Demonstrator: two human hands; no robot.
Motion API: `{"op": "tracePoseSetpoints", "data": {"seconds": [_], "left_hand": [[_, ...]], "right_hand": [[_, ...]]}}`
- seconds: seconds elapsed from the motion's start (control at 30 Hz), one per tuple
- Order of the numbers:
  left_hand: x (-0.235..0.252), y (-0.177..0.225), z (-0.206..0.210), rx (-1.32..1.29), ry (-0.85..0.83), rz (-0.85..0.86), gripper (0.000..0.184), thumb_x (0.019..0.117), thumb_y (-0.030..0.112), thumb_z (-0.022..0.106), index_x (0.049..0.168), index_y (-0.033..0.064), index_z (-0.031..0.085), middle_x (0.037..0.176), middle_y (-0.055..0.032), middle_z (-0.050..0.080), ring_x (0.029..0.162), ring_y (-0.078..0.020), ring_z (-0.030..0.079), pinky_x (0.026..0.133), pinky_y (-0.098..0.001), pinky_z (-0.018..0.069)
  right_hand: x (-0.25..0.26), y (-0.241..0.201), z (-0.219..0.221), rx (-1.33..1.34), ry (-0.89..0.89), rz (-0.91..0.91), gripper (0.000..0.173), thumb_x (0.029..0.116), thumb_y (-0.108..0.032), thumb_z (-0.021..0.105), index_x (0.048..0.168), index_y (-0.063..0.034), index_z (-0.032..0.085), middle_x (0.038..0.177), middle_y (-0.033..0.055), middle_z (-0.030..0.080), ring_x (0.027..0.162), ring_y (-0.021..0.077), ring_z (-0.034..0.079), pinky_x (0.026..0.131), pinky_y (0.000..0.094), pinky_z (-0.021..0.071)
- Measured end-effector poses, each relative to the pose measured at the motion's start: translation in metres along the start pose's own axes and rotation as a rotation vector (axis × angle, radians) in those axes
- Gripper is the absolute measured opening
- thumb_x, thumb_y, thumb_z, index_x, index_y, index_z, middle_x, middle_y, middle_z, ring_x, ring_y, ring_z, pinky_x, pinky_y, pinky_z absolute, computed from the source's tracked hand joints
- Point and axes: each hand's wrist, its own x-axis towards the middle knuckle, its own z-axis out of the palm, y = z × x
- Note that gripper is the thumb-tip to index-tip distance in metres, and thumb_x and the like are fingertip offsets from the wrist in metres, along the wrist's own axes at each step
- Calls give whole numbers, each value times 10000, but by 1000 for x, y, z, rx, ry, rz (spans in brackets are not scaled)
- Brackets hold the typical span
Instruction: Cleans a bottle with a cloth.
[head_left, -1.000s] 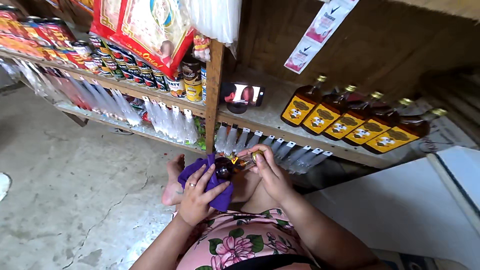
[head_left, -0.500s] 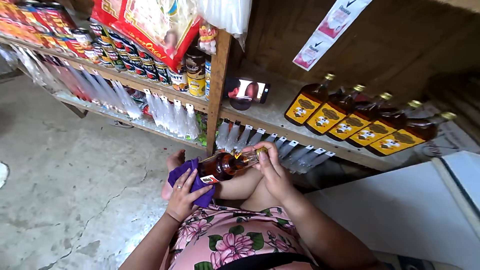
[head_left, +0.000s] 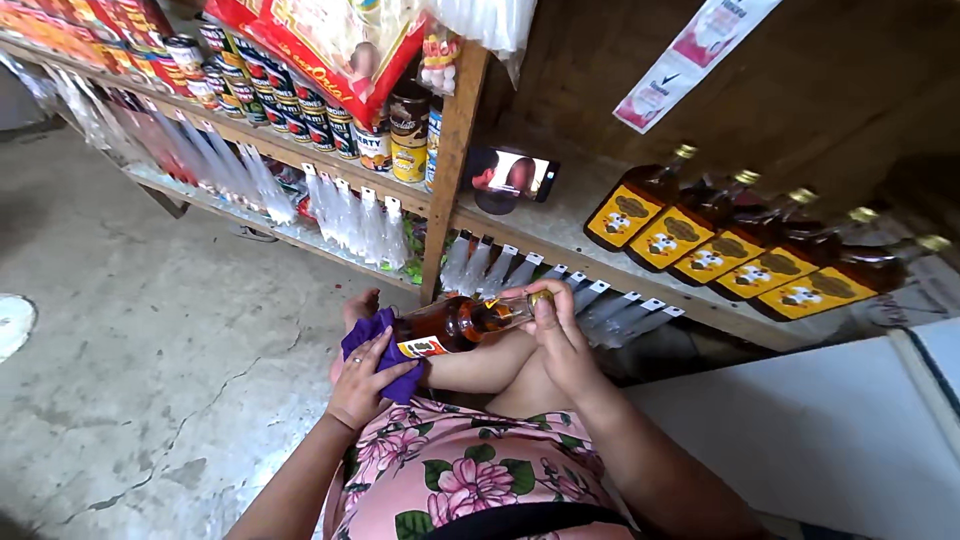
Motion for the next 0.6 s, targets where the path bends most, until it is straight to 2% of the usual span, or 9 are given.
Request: {"op": "tracePoseSetpoints", "data": {"seconds": [0.1,0.23,0.37,0.47,0.53,0.6], "left_hand": [[0,0,-1,-2,-8,-24,295,969,457,588,1249,413,669,1533,-155,495,1342,-360,541,1083,-563,423],[-3,-1,-7,1,-65,-96,311,935,460,593,1220,383,694,1493,-165,537,1312,-418,554,993,-651,448],[-3,-12,-15,-5,-118,-37,330,936,437,578,1213,318,714,1384,-168,626,1284,-436,576,1023,-646,455],[1,-23,-26,-51,-192,-26,364,911,440,592,1212,283,724,1384,-169,626,1294,-440,568,1028,-657,445],[4,-35,-36,-110,-203,-150,382,878,379,649,1221,228,725,1404,-170,608,1288,-433,570,1000,-668,462],[12,-42,-49,-254,-127,-422,415,873,239,681,1271,124,700,1394,-211,591,1260,-430,580,997,-667,473]], "right_hand": [[0,1,0,0,3,-10,336,1108,-393,333,1308,-154,456,1275,29,641,1157,177,644,983,423,557],[-1,3,-1,-10,14,-16,339,1108,-410,330,1302,-167,463,1279,23,644,1171,179,642,985,418,556],[0,6,-3,26,19,-7,366,1093,-475,341,1276,-186,469,1263,15,645,1153,180,646,969,408,560],[-1,5,-5,34,-6,11,386,1093,-484,330,1297,-180,450,1279,19,639,1153,177,649,981,400,558],[-1,5,-5,45,-22,1,384,1095,-476,337,1306,-177,451,1286,28,636,1167,188,643,991,411,555],[-2,4,-4,41,-31,-13,381,1096,-465,340,1309,-171,456,1288,29,635,1175,188,638,995,411,555]]}}
